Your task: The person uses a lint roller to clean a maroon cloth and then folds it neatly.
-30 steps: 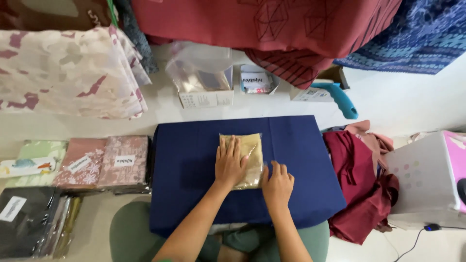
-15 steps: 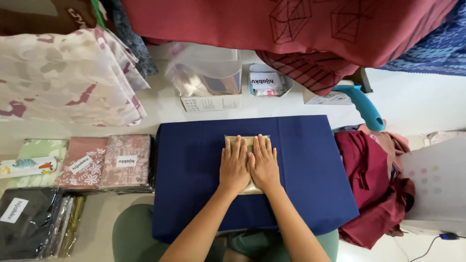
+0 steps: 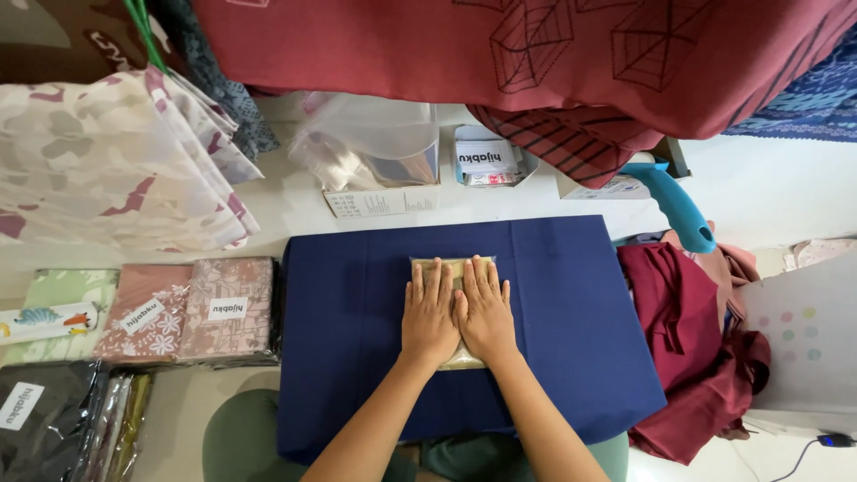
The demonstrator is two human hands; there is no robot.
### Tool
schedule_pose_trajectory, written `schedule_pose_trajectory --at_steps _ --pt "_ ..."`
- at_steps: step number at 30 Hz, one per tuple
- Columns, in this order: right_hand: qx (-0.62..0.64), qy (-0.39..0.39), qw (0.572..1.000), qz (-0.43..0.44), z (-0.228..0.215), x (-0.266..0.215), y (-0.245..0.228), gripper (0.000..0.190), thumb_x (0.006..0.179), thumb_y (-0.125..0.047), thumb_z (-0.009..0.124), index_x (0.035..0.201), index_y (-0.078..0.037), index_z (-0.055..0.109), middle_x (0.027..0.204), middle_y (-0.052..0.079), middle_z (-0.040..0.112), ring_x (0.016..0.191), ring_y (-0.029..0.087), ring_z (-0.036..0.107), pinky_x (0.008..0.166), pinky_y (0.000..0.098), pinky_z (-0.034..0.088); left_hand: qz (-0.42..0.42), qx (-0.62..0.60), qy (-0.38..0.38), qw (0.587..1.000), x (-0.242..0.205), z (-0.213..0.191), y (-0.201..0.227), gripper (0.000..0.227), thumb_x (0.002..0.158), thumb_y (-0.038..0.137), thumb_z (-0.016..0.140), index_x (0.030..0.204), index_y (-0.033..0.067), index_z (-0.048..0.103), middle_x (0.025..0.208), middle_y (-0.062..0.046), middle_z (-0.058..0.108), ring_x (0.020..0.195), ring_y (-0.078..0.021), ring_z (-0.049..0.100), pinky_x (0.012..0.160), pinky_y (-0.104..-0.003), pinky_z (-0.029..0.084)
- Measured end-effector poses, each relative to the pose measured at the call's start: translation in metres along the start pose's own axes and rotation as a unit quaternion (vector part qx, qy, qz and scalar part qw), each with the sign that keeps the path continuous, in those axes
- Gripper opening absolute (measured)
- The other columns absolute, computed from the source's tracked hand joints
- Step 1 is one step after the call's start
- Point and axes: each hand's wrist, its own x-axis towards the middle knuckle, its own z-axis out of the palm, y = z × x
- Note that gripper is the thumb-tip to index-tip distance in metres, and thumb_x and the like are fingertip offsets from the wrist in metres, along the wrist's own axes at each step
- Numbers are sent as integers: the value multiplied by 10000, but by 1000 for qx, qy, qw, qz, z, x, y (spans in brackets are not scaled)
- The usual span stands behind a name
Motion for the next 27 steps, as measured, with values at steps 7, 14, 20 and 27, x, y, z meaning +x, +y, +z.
schedule_pose_trajectory --at_steps 7,14,20,27 --pt "-5 7 1000 -3 5 1 2 631 1069 -420 300 1662 -217 224 1729 10 197 1578 312 167 1226 588 221 1 5 5 1000 2 8 -3 656 1062 405 288 1656 139 202 1728 -105 144 1574 -430 88 1254 -542 171" --pt "-16 1 1000 4 6 1 2 628 1067 -428 289 1659 -223 232 1728 3 199 1582 300 158 1233 577 216 8 15 16 1000 1 8 -3 657 1056 394 312 1652 132 221 1722 -114 169 1567 -437 116 1247 -545 188" --pt "-11 9 1000 2 7 1 2 621 1069 -417 292 1657 -223 242 1725 6 210 1580 299 165 1232 574 217 3 11 9 1000 0 6 -2 649 1065 402 295 1650 129 230 1721 -110 173 1570 -427 113 1252 -538 167" --pt "-19 18 1000 -3 10 1 3 621 1068 -418 290 1656 -220 249 1725 7 212 1581 295 165 1229 574 221 -2 17 0 1000 2 6 -2 651 1060 401 300 1648 131 230 1725 -102 164 1575 -417 104 1258 -536 162"
